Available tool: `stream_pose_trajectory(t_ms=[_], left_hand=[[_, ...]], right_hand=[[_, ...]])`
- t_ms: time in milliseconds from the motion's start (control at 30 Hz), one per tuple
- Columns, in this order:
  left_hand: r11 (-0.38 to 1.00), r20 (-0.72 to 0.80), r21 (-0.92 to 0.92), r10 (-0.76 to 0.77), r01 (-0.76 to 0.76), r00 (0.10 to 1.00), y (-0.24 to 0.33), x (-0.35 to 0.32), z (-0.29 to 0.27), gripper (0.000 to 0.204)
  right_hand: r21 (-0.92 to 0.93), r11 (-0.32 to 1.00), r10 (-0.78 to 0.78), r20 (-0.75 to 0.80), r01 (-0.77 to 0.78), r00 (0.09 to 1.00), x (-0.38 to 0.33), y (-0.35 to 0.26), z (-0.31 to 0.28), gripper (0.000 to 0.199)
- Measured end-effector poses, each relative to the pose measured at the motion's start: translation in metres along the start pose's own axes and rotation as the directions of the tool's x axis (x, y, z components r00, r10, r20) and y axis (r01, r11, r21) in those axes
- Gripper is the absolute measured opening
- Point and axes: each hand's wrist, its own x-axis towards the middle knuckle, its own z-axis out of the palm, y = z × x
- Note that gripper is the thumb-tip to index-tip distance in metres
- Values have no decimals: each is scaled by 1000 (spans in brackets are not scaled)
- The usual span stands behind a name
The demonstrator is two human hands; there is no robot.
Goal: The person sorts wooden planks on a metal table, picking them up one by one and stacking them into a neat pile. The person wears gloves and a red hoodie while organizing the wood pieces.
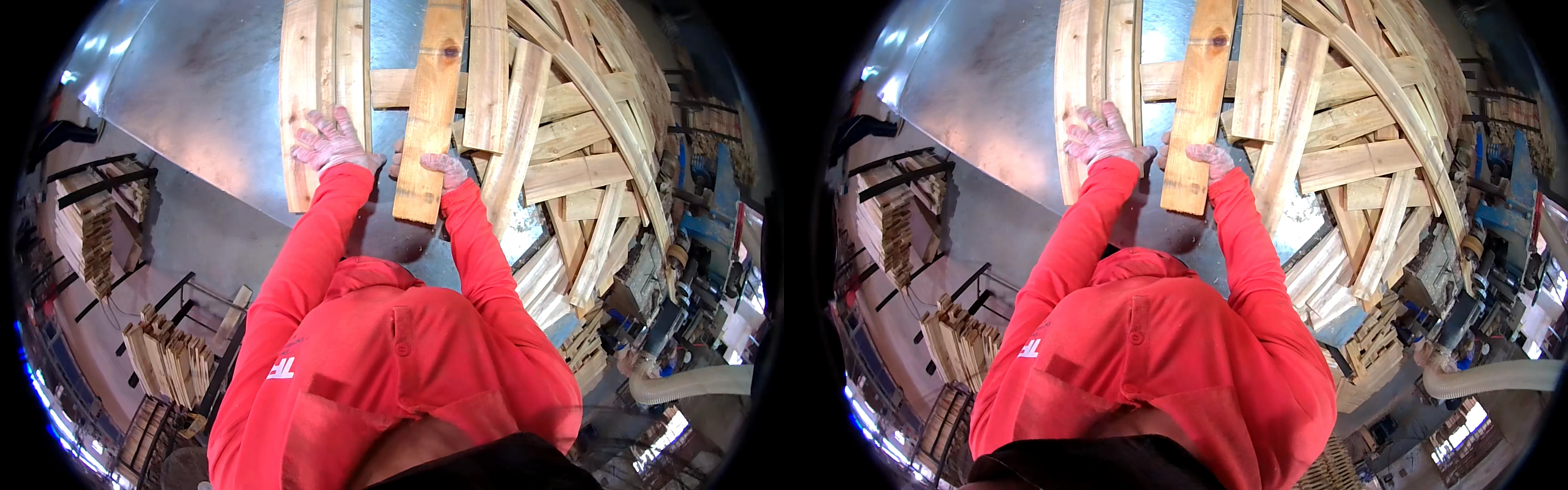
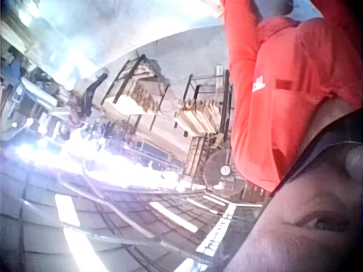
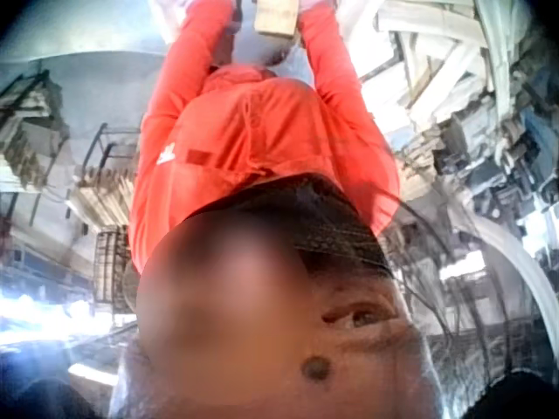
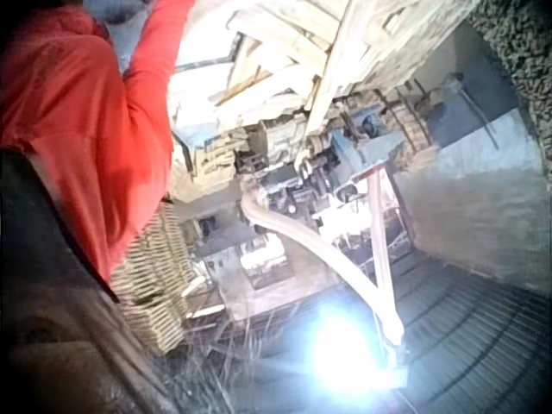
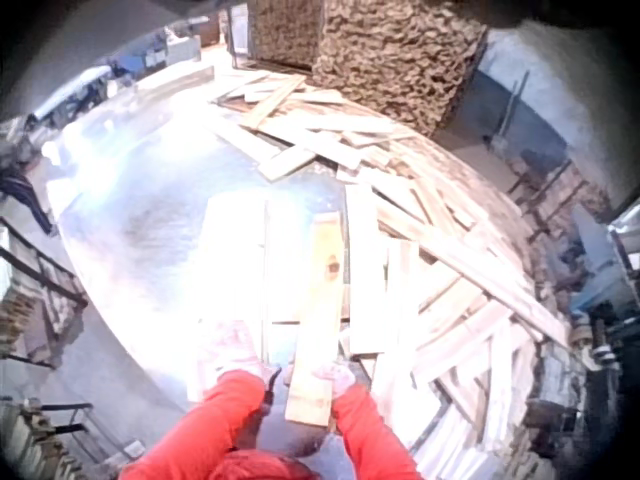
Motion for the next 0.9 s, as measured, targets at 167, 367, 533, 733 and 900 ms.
stream_pose_trajectory(t_ms=[167, 367, 533, 733, 900], left_hand=[[997, 21, -71, -37, 39, 999, -13, 9, -6, 119], [889, -101, -441, -182, 120, 978, -117, 51, -14, 110], [881, -51, -472, -65, 33, 997, -212, 122, -17, 96], [917, -156, -375, 87, -140, 984, -319, 182, -84, 75], [994, -153, 17, 111, -110, 982, -390, 265, -77, 92]], right_hand=[[-308, 949, -41, -329, -66, 944, 20, 21, -17, 52], [-427, 903, -191, -486, -41, 853, 56, 79, 14, 42], [-273, 954, -226, -371, 127, 901, 70, 112, 32, 39], [-409, 911, -279, -525, 49, 804, 85, 136, 68, 42], [-666, 729, -344, -557, -159, 756, 55, 142, 77, 43]])
